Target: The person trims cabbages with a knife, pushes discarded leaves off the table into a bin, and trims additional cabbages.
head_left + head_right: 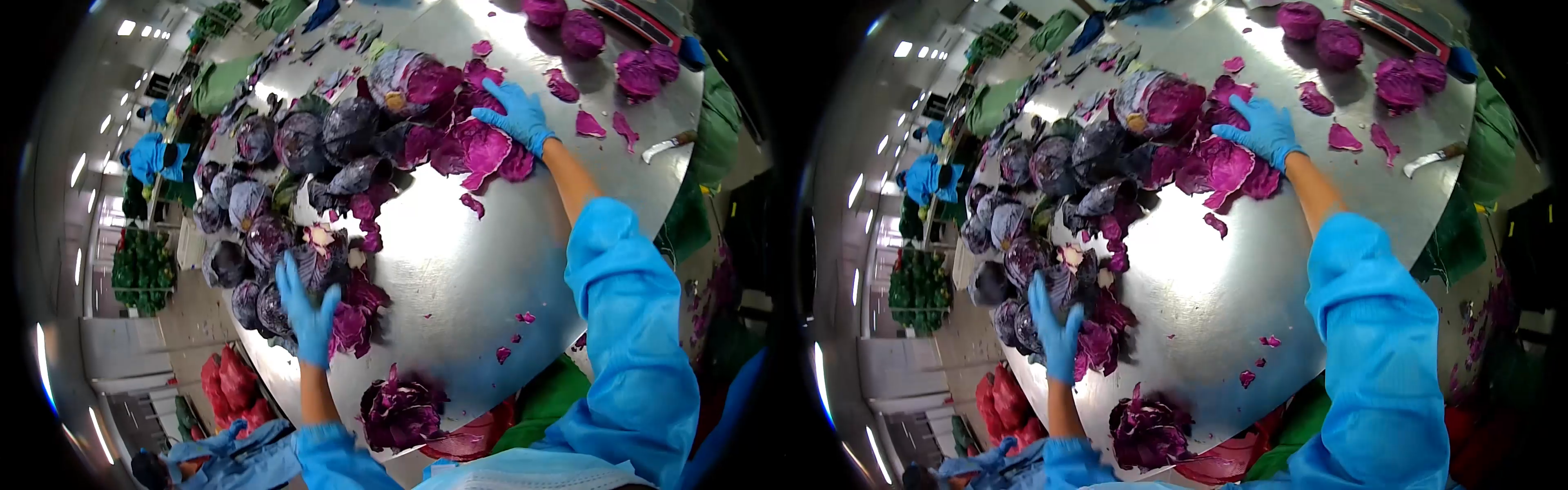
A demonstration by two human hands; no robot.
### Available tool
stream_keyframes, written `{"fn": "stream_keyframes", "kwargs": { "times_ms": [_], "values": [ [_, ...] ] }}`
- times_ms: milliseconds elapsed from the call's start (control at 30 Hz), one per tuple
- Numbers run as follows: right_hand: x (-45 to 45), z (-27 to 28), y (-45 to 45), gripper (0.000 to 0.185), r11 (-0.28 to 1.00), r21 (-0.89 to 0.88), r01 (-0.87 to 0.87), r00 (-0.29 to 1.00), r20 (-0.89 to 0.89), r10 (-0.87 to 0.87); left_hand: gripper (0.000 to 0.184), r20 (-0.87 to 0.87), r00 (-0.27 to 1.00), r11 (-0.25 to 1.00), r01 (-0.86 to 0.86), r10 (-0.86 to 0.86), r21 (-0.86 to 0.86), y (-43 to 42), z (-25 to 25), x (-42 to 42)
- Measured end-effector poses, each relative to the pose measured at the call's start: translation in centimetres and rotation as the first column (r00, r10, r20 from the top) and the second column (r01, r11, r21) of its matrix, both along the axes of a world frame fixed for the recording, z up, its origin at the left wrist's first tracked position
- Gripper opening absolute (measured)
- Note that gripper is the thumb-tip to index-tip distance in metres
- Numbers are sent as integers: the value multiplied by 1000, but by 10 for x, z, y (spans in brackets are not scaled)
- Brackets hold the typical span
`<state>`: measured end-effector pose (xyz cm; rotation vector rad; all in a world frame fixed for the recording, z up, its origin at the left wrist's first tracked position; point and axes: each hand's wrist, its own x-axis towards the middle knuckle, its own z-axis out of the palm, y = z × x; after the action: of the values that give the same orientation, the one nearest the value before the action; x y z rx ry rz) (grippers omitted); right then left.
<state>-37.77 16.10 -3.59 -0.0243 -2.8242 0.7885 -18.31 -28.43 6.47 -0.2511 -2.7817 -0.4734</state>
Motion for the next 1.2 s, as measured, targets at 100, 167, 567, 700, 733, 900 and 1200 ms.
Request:
{"fn": "stream_keyframes", "kwargs": {
  "times_ms": [100, 167, 567, 700, 733, 900, 1200],
  "values": [
    [25, 10, -56, 90, 941, -106, -322, 931, -215, 295, 96, 199, 979, 998, -44, 34, 45, -32, -80, -80],
    [47, 9, -108, 91, 921, -121, -370, 928, -93, 361, 108, 298, 944, 989, -131, 144, -64, -17, -91, -94],
    [280, -11, -260, 81, 887, -87, -453, 872, -249, 421, 98, 315, 917, 942, 149, -246, 301, -57, -85, 123],
    [338, -7, -260, 76, 898, -24, -439, 870, -260, 418, 92, 186, 974, 917, 45, -128, 397, -50, -105, 195],
    [351, -7, -261, 76, 884, -38, -466, 852, -288, 437, 88, 155, 985, 946, 21, -75, 324, -44, -100, 215],
    [422, 1, -250, 84, 808, -132, -575, 808, -251, 534, 82, 159, 984, 991, -90, 74, 97, -9, -79, 296],
    [544, -75, -200, 61, 409, 98, -907, 421, 203, 884, 48, 398, 917, 782, -246, -3, 573, 45, -269, 507]
  ]
}}
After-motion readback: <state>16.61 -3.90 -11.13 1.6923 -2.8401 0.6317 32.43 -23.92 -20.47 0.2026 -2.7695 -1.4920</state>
